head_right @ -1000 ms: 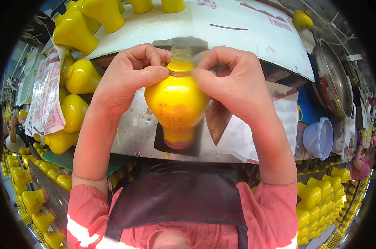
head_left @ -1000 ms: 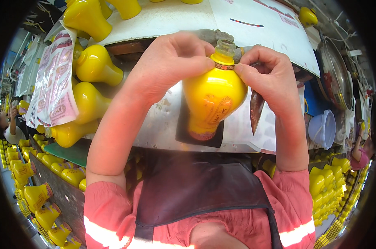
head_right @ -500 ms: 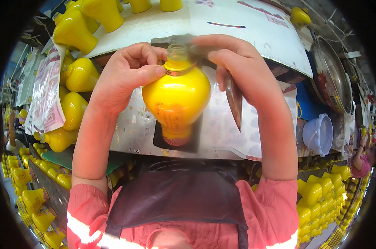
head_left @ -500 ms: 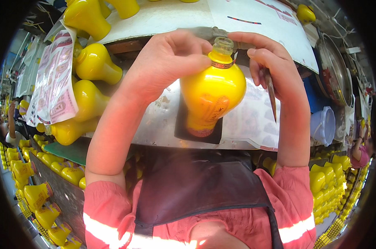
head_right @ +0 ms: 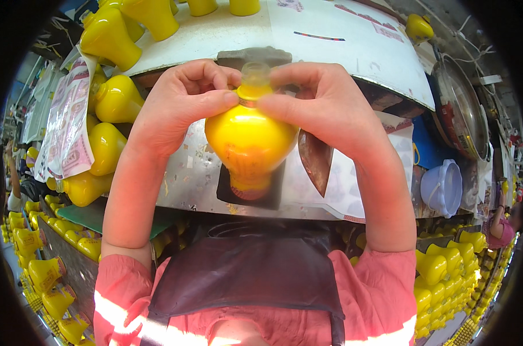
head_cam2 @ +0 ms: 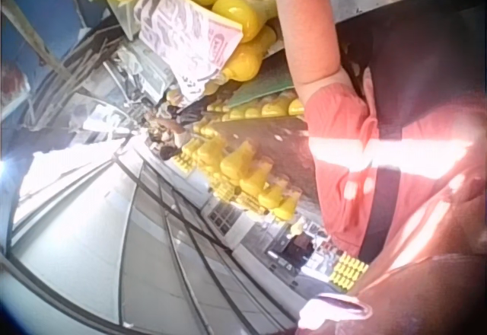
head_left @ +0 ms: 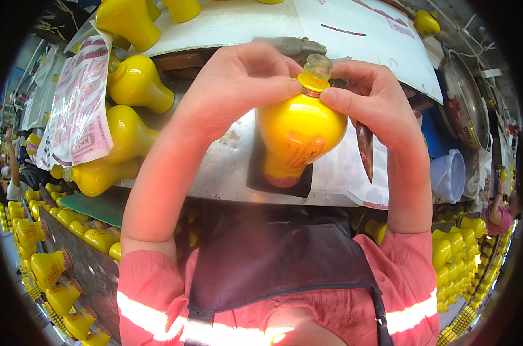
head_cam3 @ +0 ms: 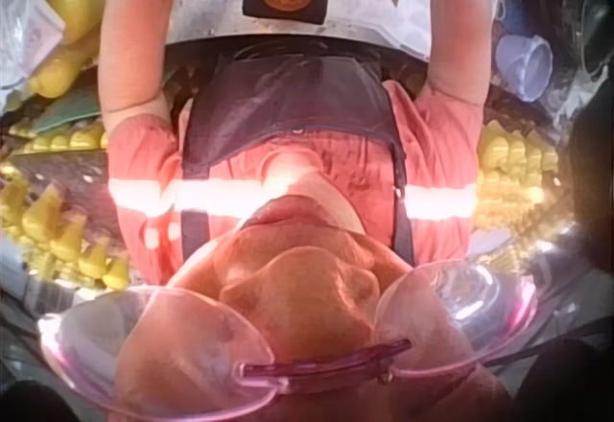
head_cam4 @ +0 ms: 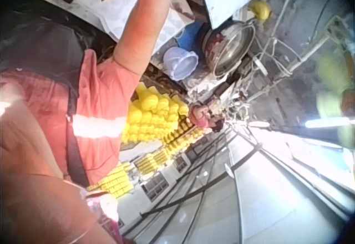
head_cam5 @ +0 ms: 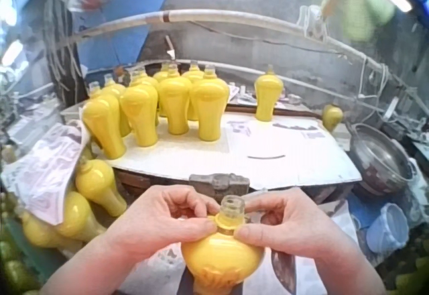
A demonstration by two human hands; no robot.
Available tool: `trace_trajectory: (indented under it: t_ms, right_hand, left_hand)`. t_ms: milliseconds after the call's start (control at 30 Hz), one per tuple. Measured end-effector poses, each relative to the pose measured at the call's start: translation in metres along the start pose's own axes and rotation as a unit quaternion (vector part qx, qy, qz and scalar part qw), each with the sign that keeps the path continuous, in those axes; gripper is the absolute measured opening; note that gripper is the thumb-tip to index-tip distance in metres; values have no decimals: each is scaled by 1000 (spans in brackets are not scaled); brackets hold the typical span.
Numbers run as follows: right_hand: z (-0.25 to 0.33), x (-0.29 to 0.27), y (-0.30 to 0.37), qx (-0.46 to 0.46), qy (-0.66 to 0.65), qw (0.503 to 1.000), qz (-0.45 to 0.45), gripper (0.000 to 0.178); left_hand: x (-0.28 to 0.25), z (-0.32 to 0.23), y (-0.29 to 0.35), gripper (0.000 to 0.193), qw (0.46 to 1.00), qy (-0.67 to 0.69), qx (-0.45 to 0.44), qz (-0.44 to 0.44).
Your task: The person applies a decorative label to the neck of a yellow ceramic vase, smooths it, and then applies a second label to the base. They repeat this process on multiple vases, handling each one individually and placing finished items aside.
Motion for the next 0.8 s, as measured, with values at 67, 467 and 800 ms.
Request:
trace_trajectory:
  t_ms: [67, 467, 800]
  right_hand:
    - [0, 0, 3, 32, 30, 999, -7, 41]
    - [8, 7, 11, 38, 52, 997, -32, 46]
    - [11, 11, 12, -10, 24, 999, -40, 44]
  left_hand:
    - [-4, -1, 2, 22, 1000, -5, -2, 2]
    - [-18, -2, -8, 14, 994, -104, -14, 26]
    - [-5, -11, -10, 9, 993, -107, -7, 49]
Point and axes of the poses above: each hand's wrist, its own y-axis away from the middle knuckle, its own x-axis out of the palm, z = x × y, the point moved 7 cm from there along -y, towards the middle knuckle, and after that the axes turned 8 degrees about -x, right-handed, at the moved point
